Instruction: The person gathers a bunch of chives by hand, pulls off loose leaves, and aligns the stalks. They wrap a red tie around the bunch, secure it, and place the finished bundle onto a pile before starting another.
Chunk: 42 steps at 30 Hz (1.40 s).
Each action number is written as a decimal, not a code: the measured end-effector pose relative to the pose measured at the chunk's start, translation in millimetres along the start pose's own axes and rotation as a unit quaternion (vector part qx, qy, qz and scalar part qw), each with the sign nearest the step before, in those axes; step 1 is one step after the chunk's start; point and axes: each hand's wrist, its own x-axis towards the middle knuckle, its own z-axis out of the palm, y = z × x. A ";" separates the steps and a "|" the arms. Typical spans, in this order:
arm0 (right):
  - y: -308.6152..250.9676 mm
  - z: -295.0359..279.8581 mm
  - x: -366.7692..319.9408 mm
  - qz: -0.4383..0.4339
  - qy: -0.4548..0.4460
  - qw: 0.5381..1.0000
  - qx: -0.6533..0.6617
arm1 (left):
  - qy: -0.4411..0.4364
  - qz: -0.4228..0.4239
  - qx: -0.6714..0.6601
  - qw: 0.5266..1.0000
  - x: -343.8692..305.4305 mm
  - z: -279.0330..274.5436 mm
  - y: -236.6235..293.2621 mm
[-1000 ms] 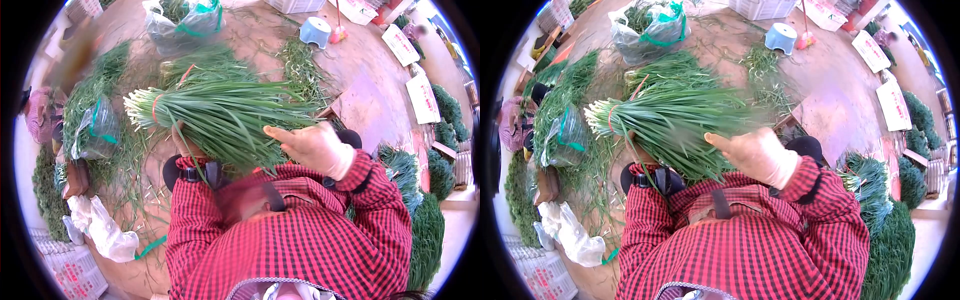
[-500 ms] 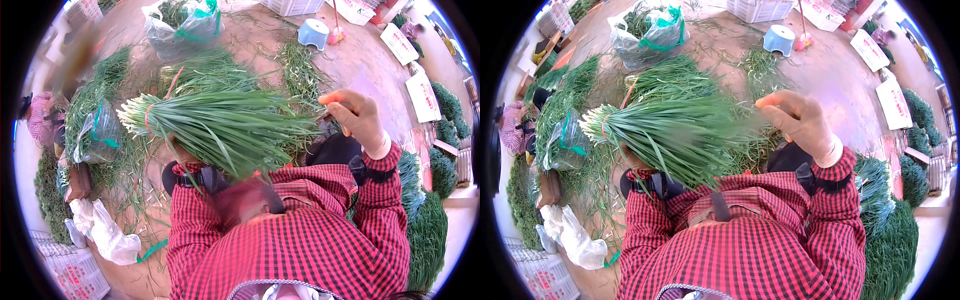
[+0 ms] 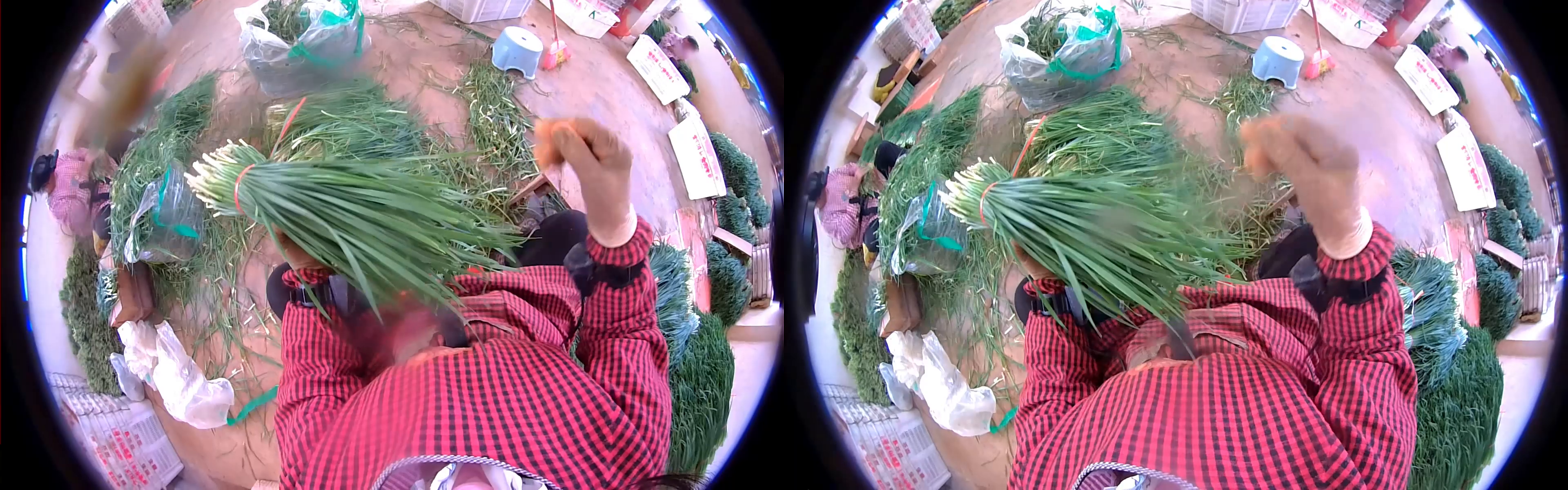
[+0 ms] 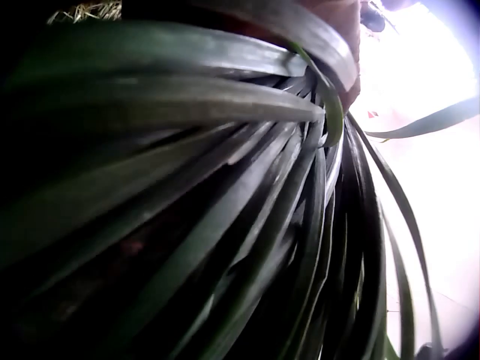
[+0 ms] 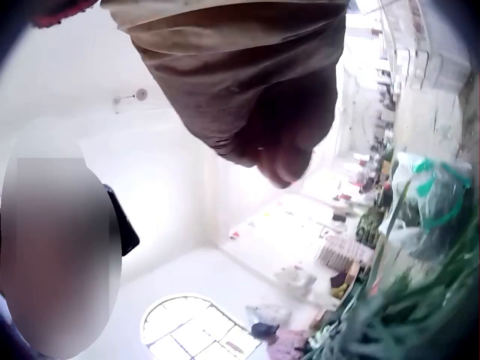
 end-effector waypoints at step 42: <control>42.7 38.2 4.9 0.110 -0.001 0.984 0.144 | 0.176 -0.089 0.019 0.980 -1.7 11.3 10.6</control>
